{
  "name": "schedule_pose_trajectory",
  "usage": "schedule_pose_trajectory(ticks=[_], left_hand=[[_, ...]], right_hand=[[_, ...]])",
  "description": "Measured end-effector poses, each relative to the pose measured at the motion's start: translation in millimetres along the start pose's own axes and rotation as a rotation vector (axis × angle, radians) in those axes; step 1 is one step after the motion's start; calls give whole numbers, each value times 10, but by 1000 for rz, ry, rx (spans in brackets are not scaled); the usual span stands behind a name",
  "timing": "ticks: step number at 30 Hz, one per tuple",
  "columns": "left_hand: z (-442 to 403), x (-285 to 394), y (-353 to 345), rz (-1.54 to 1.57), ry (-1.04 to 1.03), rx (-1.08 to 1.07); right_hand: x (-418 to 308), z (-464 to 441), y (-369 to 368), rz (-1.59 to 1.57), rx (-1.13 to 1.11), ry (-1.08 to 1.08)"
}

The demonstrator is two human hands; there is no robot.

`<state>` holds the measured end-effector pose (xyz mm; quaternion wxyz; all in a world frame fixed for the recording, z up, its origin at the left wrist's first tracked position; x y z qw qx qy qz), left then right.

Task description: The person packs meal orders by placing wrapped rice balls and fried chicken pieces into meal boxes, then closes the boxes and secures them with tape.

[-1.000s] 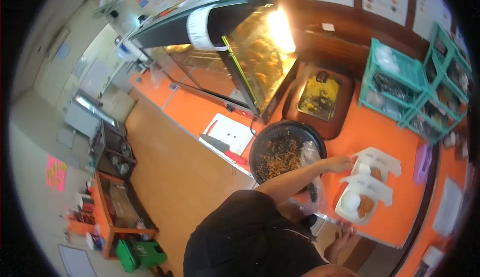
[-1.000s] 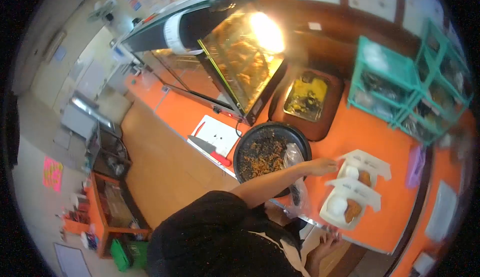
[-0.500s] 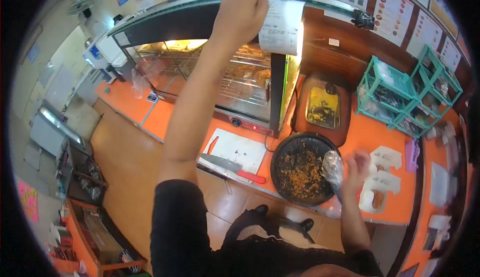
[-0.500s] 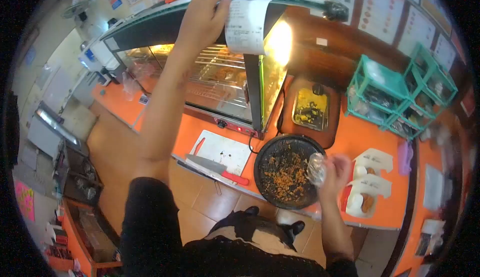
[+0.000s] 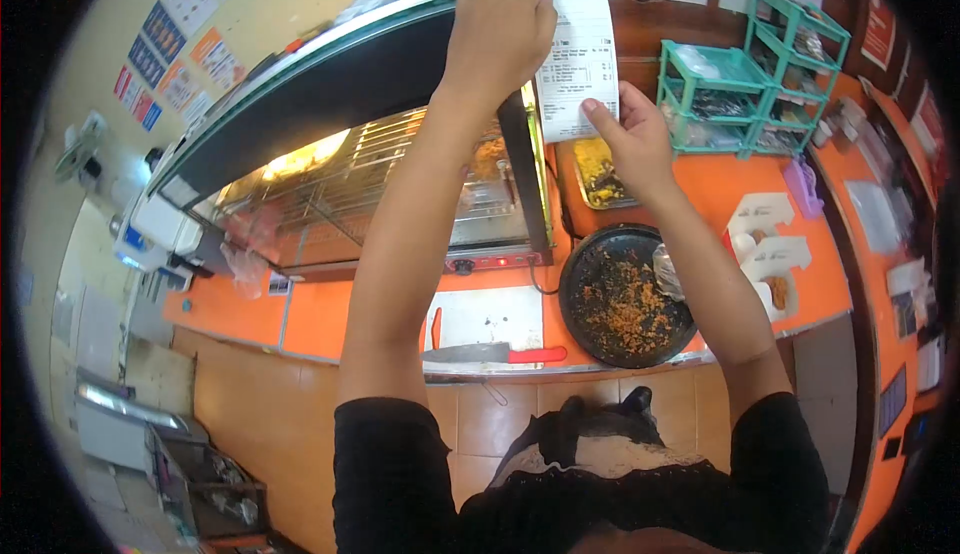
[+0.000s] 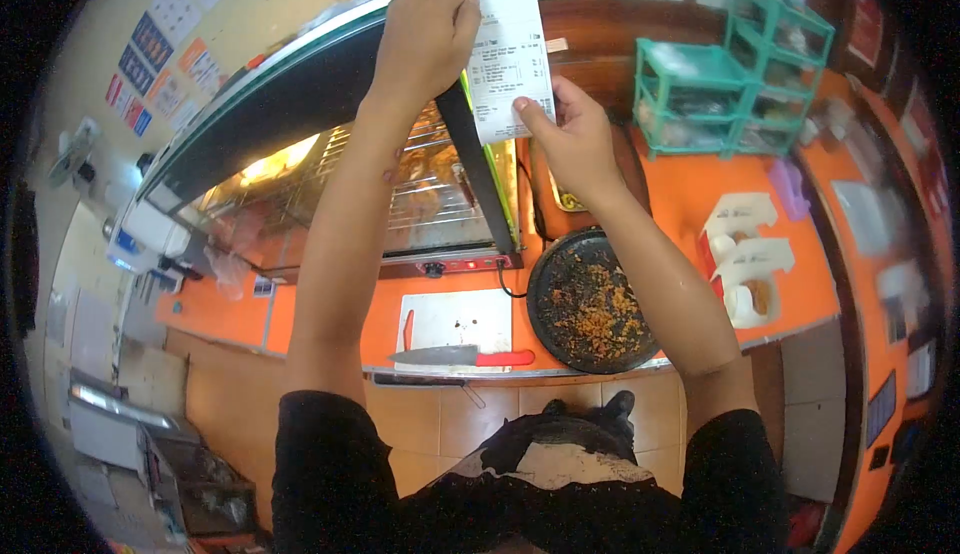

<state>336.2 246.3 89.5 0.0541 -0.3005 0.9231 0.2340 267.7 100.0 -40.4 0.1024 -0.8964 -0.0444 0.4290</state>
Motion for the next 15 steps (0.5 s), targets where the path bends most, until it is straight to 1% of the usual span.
schedule_pose_trajectory(ticks=[3,7,15], left_hand=[[15,48,-49,-58,84,-7],[20,68,-74,-74,53,18],[69,51,-108,-123,77,-6]], right_hand=[[-56,90,156,23,64,-54],[-78,149,252,71,58,-79],[-110,201,282,88,53,-78]])
Point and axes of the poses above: each hand's wrist, its own z-axis away from the middle knuckle, its own y-axis out of the back of the hand, x = y × z, the point moved 2 cm from there along -z, towards the middle knuckle
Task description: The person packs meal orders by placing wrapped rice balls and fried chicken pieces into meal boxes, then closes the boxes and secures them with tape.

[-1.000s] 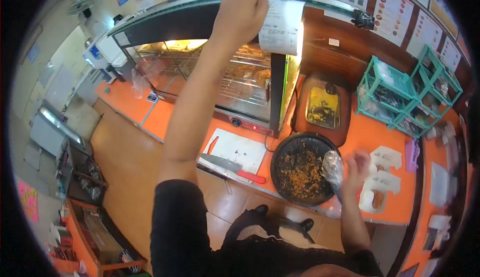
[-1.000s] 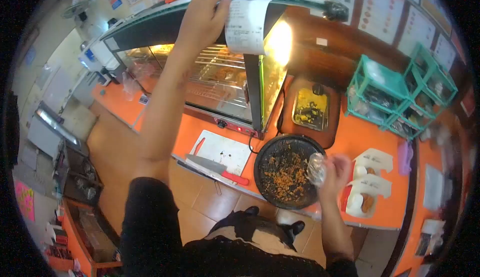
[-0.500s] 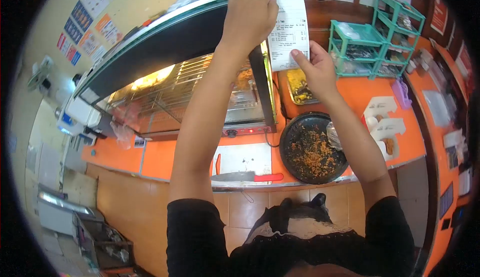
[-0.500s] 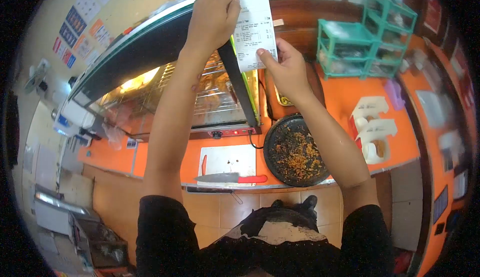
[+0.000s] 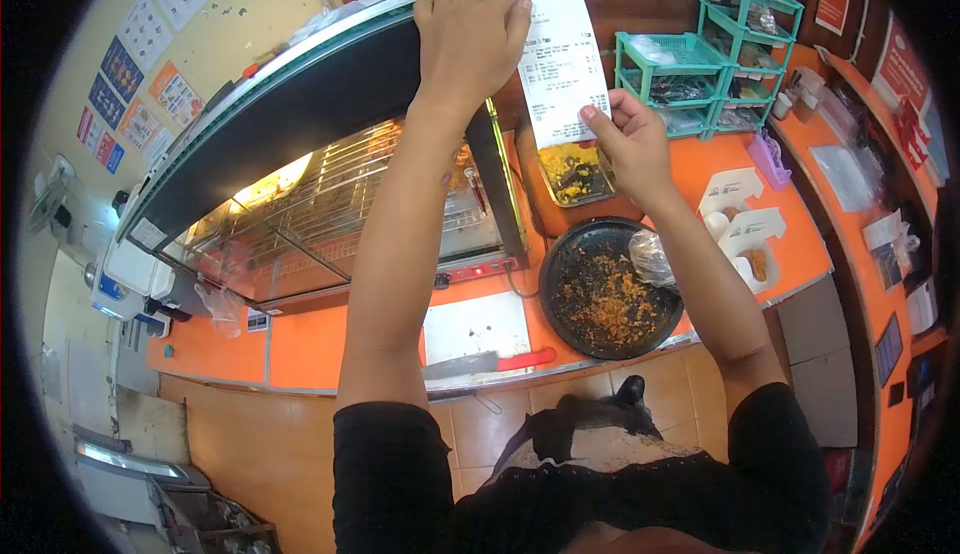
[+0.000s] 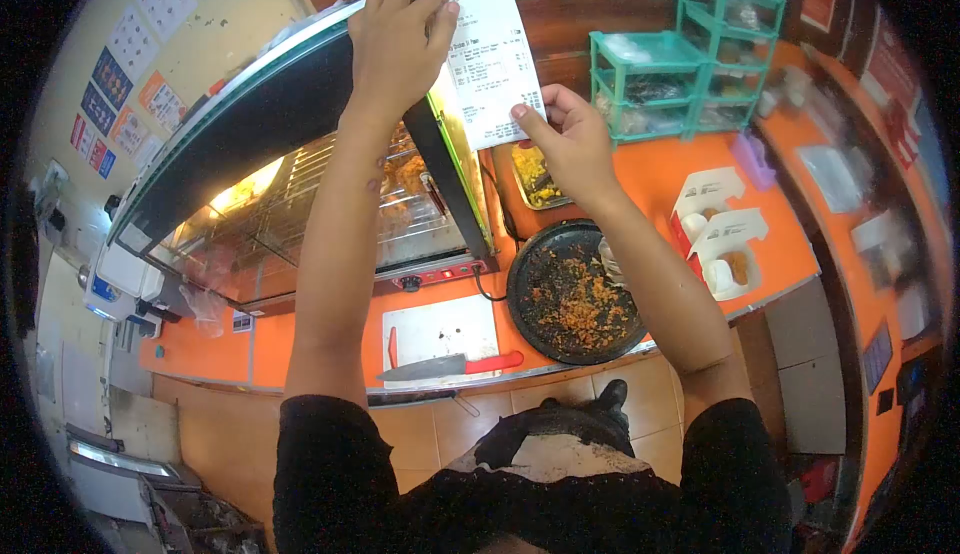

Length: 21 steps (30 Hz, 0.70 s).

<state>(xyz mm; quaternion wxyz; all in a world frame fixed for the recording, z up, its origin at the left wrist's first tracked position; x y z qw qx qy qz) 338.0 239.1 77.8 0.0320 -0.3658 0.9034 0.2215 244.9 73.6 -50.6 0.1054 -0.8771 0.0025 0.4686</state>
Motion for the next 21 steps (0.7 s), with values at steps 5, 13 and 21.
schedule_pose_trajectory(ticks=[5,13,21], left_hand=[[-12,40,15,-8,18,3],[-34,29,63,115,93,50],[-14,-6,76,144,88,-13]], right_hand=[[25,25,47,50,-8,-9],[1,29,92,44,1,-31],[-29,53,111,39,-2,-37]])
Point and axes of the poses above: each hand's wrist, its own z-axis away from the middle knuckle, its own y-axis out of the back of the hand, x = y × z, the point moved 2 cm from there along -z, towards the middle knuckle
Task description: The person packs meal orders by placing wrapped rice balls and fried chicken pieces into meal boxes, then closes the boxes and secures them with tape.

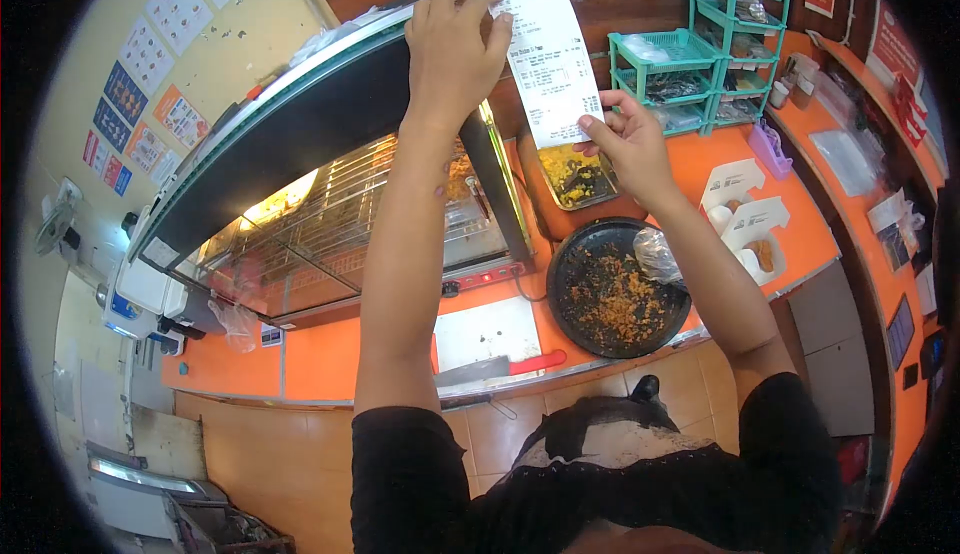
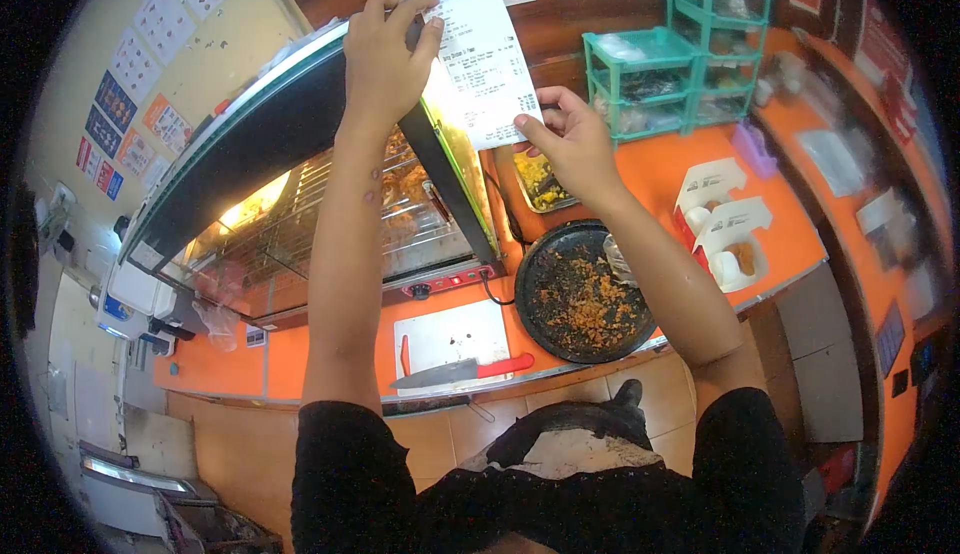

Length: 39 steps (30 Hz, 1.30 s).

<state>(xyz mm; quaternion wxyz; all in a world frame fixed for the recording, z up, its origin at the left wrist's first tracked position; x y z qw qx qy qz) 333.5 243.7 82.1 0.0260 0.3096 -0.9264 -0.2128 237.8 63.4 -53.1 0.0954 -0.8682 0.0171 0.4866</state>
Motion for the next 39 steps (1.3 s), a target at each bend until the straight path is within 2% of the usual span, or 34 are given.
schedule_pose_trajectory(ticks=[7,9,12,13,15,16,17,18,19,21,22,24,28,30,34,39], left_hand=[[10,-6,14,-44,-9,-22],[17,-28,-4,-53,-22,-7],[11,-23,6,-50,-14,-4],[13,-34,5,-46,-7,1],[26,-47,-2,-33,-29,8],[23,-41,4,-31,-27,5],[18,-26,24,22,-35,47],[44,-4,34,75,-40,86],[133,33,1,75,-37,80],[475,145,-86,557,106,460],[691,286,-217,822,215,491],[941,593,-332,815,440,361],[923,643,-507,801,509,294],[876,680,-475,1065,719,150],[946,748,-484,1173,721,236],[966,744,-415,1154,714,221]], right_hand=[[104,275,73,-43,2,-117],[200,648,158,67,16,-162],[617,1644,309,42,-161,-119],[734,2102,482,144,-314,-255],[1111,3283,931,455,-398,-750],[786,3579,1059,720,-587,-934],[1399,4764,1691,1069,-795,-1097],[1382,5320,1941,1178,-883,-1271],[1186,5586,2035,1160,-820,-1417],[895,5895,2135,1059,-630,-1586],[848,5967,2136,1023,-569,-1618],[834,6006,2109,981,-482,-1639],[874,5946,2059,941,-415,-1632],[895,5894,2026,926,-397,-1618],[941,5783,2008,910,-387,-1601],[956,5713,2019,902,-385,-1605]])
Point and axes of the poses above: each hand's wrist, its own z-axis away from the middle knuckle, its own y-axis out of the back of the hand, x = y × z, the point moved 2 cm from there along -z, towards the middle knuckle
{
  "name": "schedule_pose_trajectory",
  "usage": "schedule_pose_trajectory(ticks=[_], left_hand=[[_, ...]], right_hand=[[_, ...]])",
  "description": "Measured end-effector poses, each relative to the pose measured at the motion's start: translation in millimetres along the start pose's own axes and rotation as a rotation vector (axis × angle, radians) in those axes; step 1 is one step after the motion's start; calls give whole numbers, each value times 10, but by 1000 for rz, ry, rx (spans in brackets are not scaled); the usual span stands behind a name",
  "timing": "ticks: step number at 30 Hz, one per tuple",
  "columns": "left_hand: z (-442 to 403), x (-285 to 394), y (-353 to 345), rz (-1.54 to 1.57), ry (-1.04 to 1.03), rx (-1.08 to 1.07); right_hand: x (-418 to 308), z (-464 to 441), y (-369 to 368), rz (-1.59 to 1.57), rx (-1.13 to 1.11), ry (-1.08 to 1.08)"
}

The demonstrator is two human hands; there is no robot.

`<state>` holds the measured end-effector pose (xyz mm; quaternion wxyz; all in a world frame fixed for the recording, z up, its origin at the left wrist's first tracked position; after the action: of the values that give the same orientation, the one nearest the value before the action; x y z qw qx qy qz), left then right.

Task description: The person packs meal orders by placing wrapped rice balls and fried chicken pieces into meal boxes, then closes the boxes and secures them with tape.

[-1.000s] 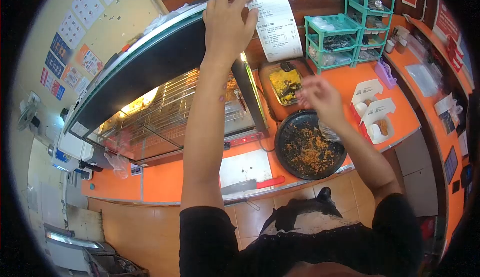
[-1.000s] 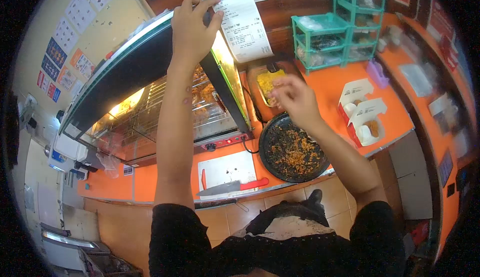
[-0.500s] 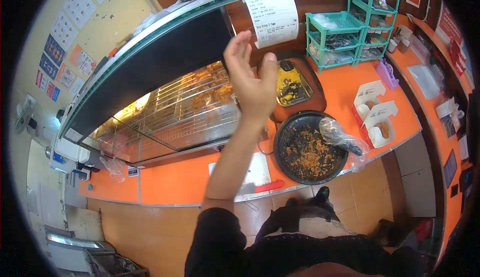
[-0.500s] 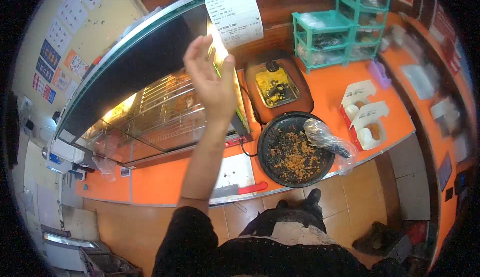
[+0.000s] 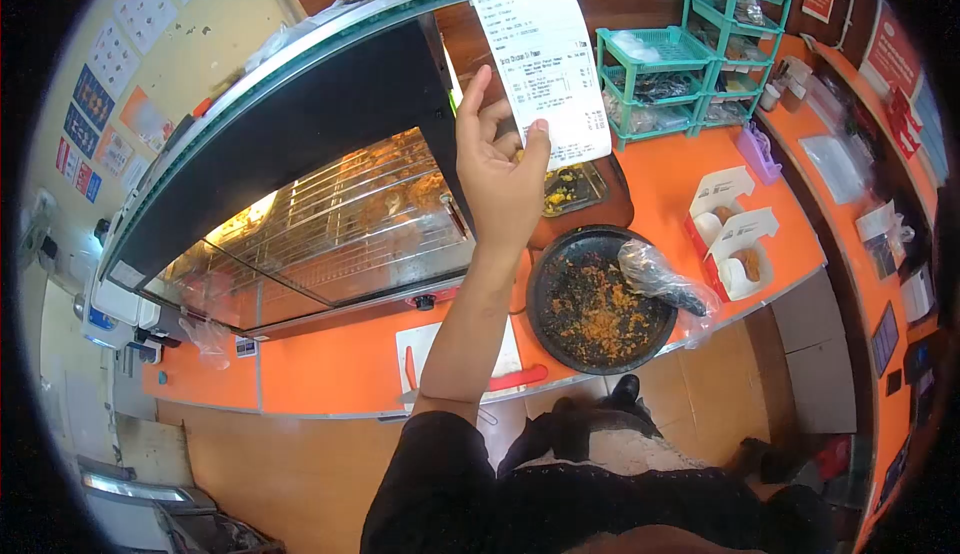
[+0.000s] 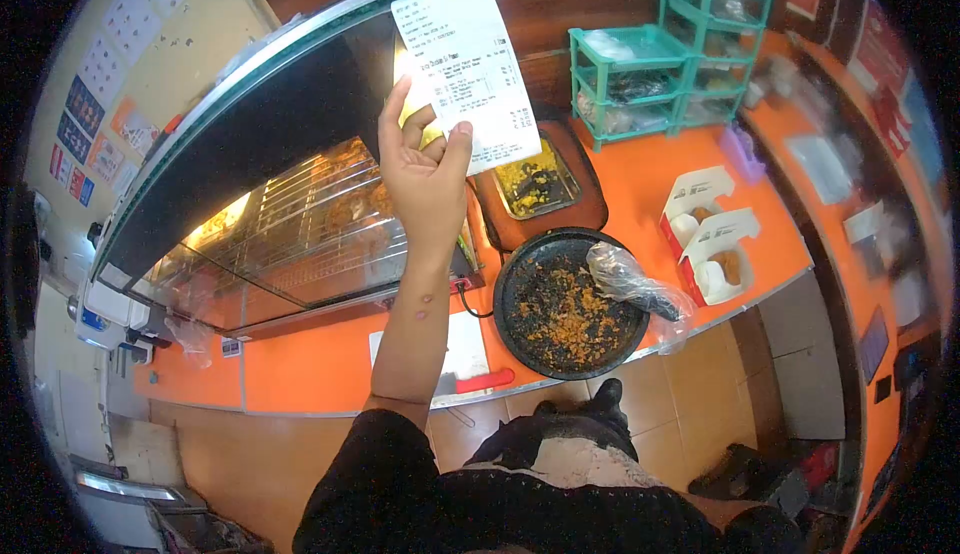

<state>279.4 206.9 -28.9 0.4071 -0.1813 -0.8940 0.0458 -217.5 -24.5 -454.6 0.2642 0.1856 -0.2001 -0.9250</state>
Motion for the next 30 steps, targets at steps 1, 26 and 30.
schedule_pose_trajectory(ticks=[1,26,30], left_hand=[[5,22,2,9,14,1],[45,113,18,48,32,-5],[43,116,25,57,37,-4]], right_hand=[[2,0,15,-2,2,-3],[-98,-62,192,-7,4,10],[-102,-61,198,5,10,23]])
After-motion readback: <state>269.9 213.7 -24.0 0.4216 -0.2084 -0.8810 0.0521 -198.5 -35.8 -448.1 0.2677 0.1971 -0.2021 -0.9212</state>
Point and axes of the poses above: each hand's wrist, its own z-axis away from the middle knuckle, its own y-axis out of the back of the hand, x = y × z, the point moved 2 cm from there along -z, towards the middle knuckle
